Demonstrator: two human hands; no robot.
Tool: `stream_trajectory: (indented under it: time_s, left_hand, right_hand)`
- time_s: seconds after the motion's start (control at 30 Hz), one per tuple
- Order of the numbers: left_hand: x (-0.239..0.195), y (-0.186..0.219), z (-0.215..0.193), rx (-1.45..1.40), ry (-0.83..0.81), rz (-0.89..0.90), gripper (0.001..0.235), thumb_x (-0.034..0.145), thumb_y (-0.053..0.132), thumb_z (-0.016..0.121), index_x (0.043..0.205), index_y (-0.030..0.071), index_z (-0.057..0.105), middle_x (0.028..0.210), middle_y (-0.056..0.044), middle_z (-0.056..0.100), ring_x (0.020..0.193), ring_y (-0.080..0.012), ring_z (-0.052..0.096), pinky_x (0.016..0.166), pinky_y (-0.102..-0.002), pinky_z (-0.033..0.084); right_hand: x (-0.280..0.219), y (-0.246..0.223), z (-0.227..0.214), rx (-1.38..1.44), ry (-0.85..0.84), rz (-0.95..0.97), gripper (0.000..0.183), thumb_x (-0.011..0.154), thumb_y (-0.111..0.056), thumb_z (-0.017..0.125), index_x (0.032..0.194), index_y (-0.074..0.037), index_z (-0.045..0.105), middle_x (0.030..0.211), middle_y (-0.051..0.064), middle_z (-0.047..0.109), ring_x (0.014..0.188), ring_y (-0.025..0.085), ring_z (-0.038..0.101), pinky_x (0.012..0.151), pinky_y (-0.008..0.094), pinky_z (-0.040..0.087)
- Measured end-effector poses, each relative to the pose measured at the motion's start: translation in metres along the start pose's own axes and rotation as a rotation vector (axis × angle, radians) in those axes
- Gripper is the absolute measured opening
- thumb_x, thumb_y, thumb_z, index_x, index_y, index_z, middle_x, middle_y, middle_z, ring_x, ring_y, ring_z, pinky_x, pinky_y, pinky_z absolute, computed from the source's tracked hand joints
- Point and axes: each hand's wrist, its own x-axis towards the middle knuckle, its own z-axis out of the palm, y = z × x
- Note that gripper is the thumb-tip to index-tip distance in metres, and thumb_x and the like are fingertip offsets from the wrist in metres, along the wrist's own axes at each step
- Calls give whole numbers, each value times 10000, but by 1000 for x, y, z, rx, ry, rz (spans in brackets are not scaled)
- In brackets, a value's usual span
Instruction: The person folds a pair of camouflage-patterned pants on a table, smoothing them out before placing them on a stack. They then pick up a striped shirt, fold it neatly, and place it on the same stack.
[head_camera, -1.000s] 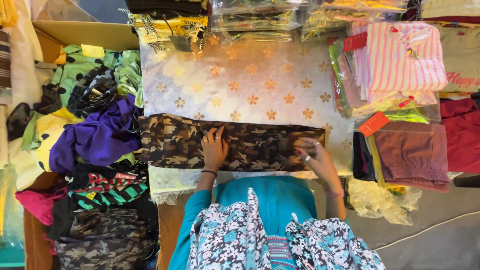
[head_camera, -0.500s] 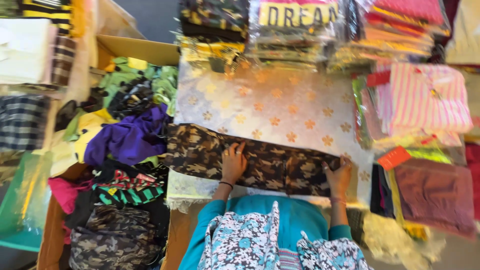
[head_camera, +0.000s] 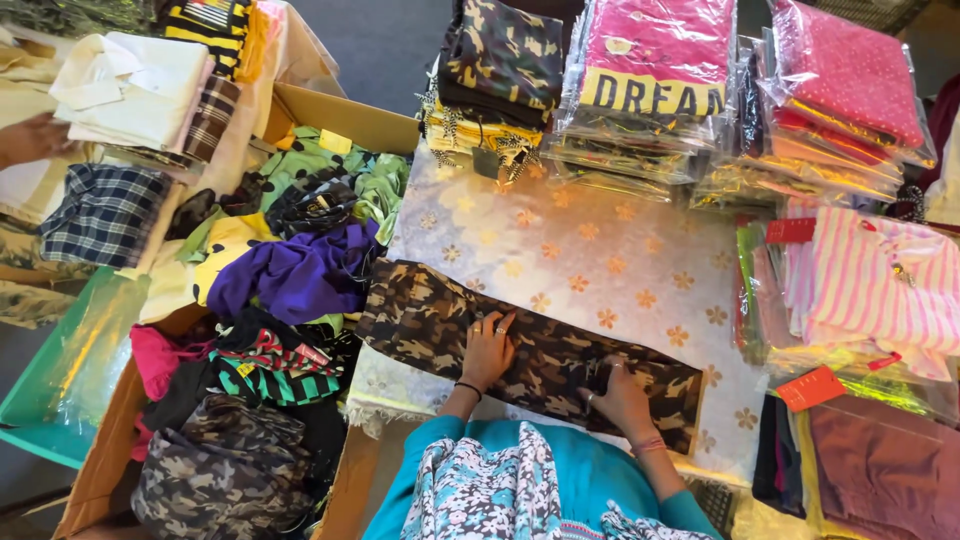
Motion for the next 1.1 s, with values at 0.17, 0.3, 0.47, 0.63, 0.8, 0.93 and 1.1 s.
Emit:
stream_trajectory:
  time_s: [0.17,0.3,0.47,0.63,0.8,0.93,1.1]
  left_hand:
    - [-3,0,1,4,11,1,532,900,164,615,1427,123,558,1328,-162,525,1171,-383,501,1027,-516,400]
    - [0,-7,7,20,27,12,517,924,174,615,1432,108,551,1331,-179,520,1155,-392,501,1008,-530,404]
    - [-1,-3,3,4,-43,15,541,891,181,636,1424,124,560,1334,-180,534,1135,-396,517,1003,-535,412]
    - [-1,-2,8,2,27,30,542,891,178,632,1426,134,563,1335,-170,534,1162,-400,521,1022,-534,413]
    - [0,-3,10,47,31,20,529,915,172,625,1439,139,565,1353,-163,529,1135,-403,512,999,-533,411]
    - [2,-3,8,62,32,17,533,910,175,628,1438,140,568,1351,-161,524,1137,-404,507,998,-539,407]
    - [-2,-1,6,59,10,11,535,918,171,623,1448,138,564,1359,-162,519,1143,-405,503,1002,-542,405]
  right_hand:
    - [4,31,24,-3,-95,-41,581,759,-273,798,1211,-79,488,960,241,685,913,439,686,769,516,557]
    - [12,44,25,217,135,-159,479,770,-158,768,1149,-48,497,1002,206,702,947,387,700,828,465,558]
    - [-4,25,-8,354,319,-32,510,845,-218,804,1237,-14,549,1038,205,666,942,335,668,853,441,547]
    - [-14,71,-7,-328,680,-11,626,864,-379,808,1173,91,533,1305,357,555,1181,503,541,1025,518,461]
    - [-26,130,-3,75,576,399,773,812,-419,834,1273,113,516,1208,312,553,1163,492,523,1006,546,431]
    - [-31,106,-15,-161,736,269,696,835,-401,866,1246,73,566,1191,266,579,1108,460,558,967,525,454]
    - [-12,30,-20,84,429,-209,460,856,-345,840,1087,-29,599,1151,151,667,1007,343,643,861,433,533]
